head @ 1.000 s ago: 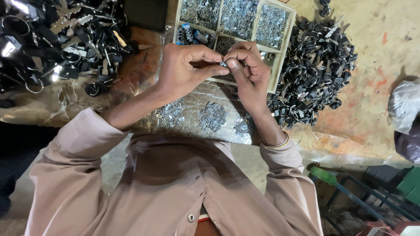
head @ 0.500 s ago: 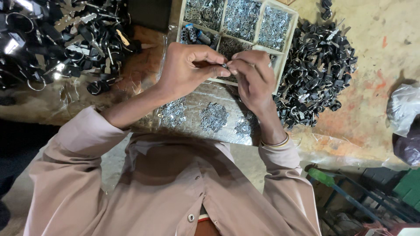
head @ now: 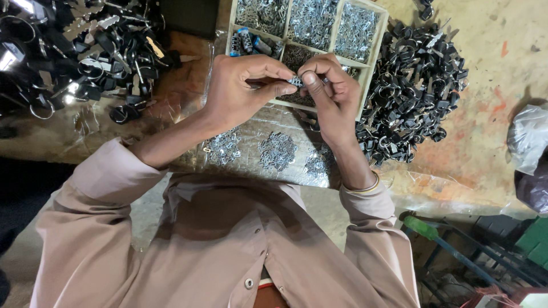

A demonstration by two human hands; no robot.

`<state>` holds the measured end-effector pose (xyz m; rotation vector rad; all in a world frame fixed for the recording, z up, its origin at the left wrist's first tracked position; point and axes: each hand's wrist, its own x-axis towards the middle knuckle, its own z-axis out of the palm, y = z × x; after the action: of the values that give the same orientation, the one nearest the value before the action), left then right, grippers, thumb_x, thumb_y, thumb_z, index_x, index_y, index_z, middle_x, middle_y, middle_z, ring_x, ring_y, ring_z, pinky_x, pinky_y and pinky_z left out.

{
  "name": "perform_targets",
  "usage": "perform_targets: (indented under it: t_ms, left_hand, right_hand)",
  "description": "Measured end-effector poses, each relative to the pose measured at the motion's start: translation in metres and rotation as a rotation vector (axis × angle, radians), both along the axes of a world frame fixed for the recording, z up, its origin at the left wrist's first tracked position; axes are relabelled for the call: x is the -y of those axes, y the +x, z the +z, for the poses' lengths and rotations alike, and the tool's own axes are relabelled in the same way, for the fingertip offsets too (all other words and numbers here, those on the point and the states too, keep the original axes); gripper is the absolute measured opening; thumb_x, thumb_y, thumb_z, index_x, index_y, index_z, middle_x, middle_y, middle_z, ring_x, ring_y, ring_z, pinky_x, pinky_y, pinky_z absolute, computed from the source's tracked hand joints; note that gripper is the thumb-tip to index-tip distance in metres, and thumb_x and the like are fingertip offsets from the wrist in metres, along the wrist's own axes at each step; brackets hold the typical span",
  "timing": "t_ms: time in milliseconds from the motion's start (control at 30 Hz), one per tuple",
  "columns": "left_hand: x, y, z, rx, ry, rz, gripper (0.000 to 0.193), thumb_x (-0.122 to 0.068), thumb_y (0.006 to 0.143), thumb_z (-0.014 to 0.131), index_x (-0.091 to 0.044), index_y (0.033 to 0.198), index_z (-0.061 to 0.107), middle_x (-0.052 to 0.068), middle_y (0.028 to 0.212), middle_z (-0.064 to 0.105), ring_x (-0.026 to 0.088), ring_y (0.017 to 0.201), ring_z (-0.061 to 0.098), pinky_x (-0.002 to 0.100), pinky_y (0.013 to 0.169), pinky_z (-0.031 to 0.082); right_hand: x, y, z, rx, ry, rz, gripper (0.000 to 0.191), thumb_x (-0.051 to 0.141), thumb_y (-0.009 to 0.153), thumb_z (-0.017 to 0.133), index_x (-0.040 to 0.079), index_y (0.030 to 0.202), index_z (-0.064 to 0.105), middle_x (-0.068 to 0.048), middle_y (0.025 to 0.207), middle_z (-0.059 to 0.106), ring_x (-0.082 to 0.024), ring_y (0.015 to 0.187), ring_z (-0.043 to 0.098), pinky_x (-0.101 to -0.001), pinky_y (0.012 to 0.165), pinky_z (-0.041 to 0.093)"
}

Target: The person sits at a workbench assembling small lock components. They hold a cylindrical lock body in one hand and repeatedly pick small metal pins and springs from a compartment tray and piles on the table, inserting them one at a time into the lock body by hand.

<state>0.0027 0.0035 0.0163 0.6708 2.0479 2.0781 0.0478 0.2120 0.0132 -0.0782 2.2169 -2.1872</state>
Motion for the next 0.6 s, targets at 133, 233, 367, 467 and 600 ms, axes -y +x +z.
perform_targets:
  t_ms: [133, 233, 367, 467, 600]
  left_hand:
    - [-0.0003, -0.0007, -0.0030, -0.024, 0.006, -0.001, 0.014, 0.004, 0.093, 0.082, 0.004, 0.105, 0.075, 0.011, 0.101, 0.079, 0.017, 0.094, 0.080, 0.027, 0.082, 0.067]
    - [0.0007, -0.0017, -0.0045, -0.052, 0.014, -0.004, 0.014, 0.004, 0.093, 0.083, 0.003, 0.105, 0.076, 0.011, 0.101, 0.079, 0.018, 0.095, 0.080, 0.027, 0.082, 0.068]
    - [0.0011, -0.0005, -0.0043, -0.036, 0.008, 0.015, 0.015, 0.002, 0.093, 0.084, 0.003, 0.105, 0.076, 0.012, 0.101, 0.079, 0.018, 0.094, 0.080, 0.027, 0.082, 0.068]
    - [0.0013, -0.0003, -0.0036, -0.016, 0.011, 0.019, 0.014, 0.001, 0.093, 0.084, 0.002, 0.105, 0.076, 0.011, 0.100, 0.079, 0.017, 0.094, 0.080, 0.027, 0.081, 0.068]
    - [0.0014, -0.0010, -0.0033, -0.028, -0.036, 0.043, 0.017, 0.001, 0.091, 0.085, 0.002, 0.106, 0.077, 0.011, 0.100, 0.080, 0.017, 0.091, 0.080, 0.027, 0.079, 0.067]
  right_hand:
    - [0.0022, -0.0007, -0.0001, -0.014, 0.015, -0.007, 0.006, 0.001, 0.110, 0.063, -0.003, 0.112, 0.066, -0.005, 0.114, 0.060, -0.009, 0.091, 0.057, -0.0241, 0.081, 0.050]
    - [0.0041, -0.0004, 0.0002, -0.022, 0.039, -0.009, 0.006, 0.000, 0.109, 0.064, -0.004, 0.112, 0.066, -0.005, 0.114, 0.060, -0.009, 0.091, 0.057, -0.0241, 0.080, 0.049]
    - [0.0048, -0.0005, 0.0025, -0.029, 0.079, 0.010, 0.006, -0.001, 0.108, 0.064, -0.005, 0.113, 0.066, -0.006, 0.115, 0.060, -0.010, 0.090, 0.058, -0.0246, 0.078, 0.050]
    - [0.0024, -0.0011, 0.0056, -0.039, 0.059, 0.038, 0.012, -0.003, 0.107, 0.064, -0.005, 0.118, 0.067, -0.007, 0.118, 0.059, -0.011, 0.091, 0.061, -0.0254, 0.078, 0.053]
    - [-0.0007, -0.0015, 0.0083, -0.004, 0.017, 0.033, 0.013, -0.005, 0.110, 0.059, -0.005, 0.120, 0.068, -0.009, 0.121, 0.062, -0.012, 0.093, 0.063, -0.0258, 0.083, 0.054]
